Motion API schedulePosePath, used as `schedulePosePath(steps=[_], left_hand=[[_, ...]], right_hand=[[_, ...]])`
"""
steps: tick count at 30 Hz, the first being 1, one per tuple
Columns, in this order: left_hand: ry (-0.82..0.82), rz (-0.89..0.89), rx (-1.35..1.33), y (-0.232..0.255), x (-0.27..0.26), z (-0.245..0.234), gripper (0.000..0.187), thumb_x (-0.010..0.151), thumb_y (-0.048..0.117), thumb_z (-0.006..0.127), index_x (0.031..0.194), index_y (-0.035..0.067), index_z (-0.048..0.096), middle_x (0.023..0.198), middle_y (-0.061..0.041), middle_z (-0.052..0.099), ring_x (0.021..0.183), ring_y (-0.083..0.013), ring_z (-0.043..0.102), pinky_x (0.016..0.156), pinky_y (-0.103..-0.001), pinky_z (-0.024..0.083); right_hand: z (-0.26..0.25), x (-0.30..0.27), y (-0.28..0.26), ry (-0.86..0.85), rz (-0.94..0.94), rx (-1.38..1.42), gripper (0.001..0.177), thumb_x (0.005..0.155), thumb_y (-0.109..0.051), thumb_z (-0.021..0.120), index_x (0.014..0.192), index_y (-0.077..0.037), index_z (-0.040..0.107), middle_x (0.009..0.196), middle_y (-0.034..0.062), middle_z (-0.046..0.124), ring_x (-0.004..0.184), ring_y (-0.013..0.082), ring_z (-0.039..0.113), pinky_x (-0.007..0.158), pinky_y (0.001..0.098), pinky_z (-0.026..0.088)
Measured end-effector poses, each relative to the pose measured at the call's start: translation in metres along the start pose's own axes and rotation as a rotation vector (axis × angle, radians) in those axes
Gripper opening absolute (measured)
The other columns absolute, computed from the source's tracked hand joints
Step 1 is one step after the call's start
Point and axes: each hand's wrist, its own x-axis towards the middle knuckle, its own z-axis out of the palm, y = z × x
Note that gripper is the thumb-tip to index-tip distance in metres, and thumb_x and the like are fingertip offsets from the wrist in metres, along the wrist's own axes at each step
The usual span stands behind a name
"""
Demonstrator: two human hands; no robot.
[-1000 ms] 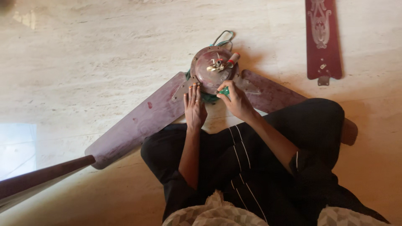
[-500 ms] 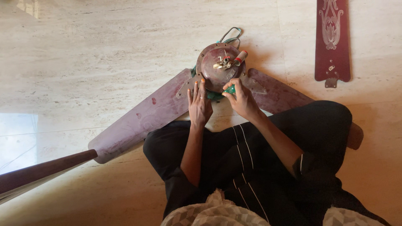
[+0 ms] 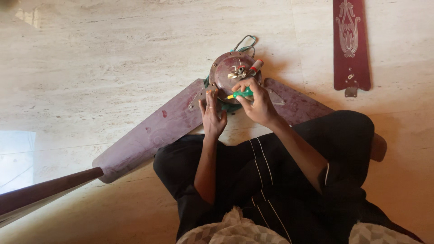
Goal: The person sits on the floor and uses a screwdriver to tighten screws on the central hub of a ceiling fan. They rotate the fan to access different blades and continue adjusting the fasteners.
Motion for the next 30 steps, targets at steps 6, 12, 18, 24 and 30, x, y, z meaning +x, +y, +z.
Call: schedulePosePath(steps=[6, 12, 18, 24, 30], left_hand=[[-0.007, -0.093, -0.223, -0.006, 0.003, 0.005, 0.099, 0.081, 0.005, 0.07, 0.163, 0.001, 0.013, 0.16, -0.009, 0.049, 0.159, -0.0314, 0.024, 0.128, -0.059, 0.002], [-0.011, -0.11, -0.211, -0.006, 0.004, 0.005, 0.088, 0.081, 0.005, 0.072, 0.159, 0.003, 0.031, 0.16, -0.009, 0.049, 0.16, -0.0337, 0.021, 0.129, -0.058, 0.002], [-0.028, -0.125, -0.199, 0.0, 0.008, 0.001, 0.09, 0.077, 0.005, 0.072, 0.158, 0.004, 0.034, 0.16, -0.012, 0.049, 0.159, -0.0363, 0.02, 0.127, -0.059, 0.001], [-0.039, -0.169, -0.203, 0.006, 0.01, -0.005, 0.087, 0.076, 0.005, 0.073, 0.157, 0.006, 0.041, 0.159, -0.02, 0.045, 0.157, -0.0396, 0.023, 0.127, -0.059, 0.003], [-0.041, -0.172, -0.199, 0.003, 0.01, -0.002, 0.086, 0.077, 0.006, 0.072, 0.156, 0.004, 0.04, 0.157, -0.017, 0.05, 0.158, -0.0394, 0.024, 0.127, -0.06, 0.003]], right_hand=[[0.007, 0.019, -0.009, 0.045, -0.219, -0.066, 0.034, 0.084, 0.014, 0.068, 0.101, -0.006, 0.046, 0.115, 0.0138, 0.067, 0.118, 0.029, 0.066, 0.102, 0.0433, 0.052], [0.005, 0.019, -0.002, -0.011, -0.178, -0.049, 0.03, 0.089, 0.013, 0.067, 0.099, -0.006, 0.045, 0.118, 0.0122, 0.068, 0.117, 0.0266, 0.066, 0.102, 0.0393, 0.052], [0.006, 0.021, 0.002, -0.095, -0.235, -0.076, 0.028, 0.089, 0.013, 0.065, 0.097, -0.005, 0.046, 0.12, 0.0114, 0.066, 0.13, 0.0316, 0.062, 0.105, 0.0417, 0.052], [0.005, 0.022, 0.002, -0.142, -0.142, -0.068, 0.026, 0.09, 0.011, 0.065, 0.1, -0.006, 0.048, 0.12, 0.0097, 0.067, 0.128, 0.0275, 0.064, 0.102, 0.0388, 0.054], [0.002, 0.027, -0.001, -0.157, -0.288, -0.117, 0.029, 0.089, 0.014, 0.065, 0.098, -0.006, 0.046, 0.119, 0.0092, 0.068, 0.131, 0.0321, 0.061, 0.112, 0.044, 0.048]])
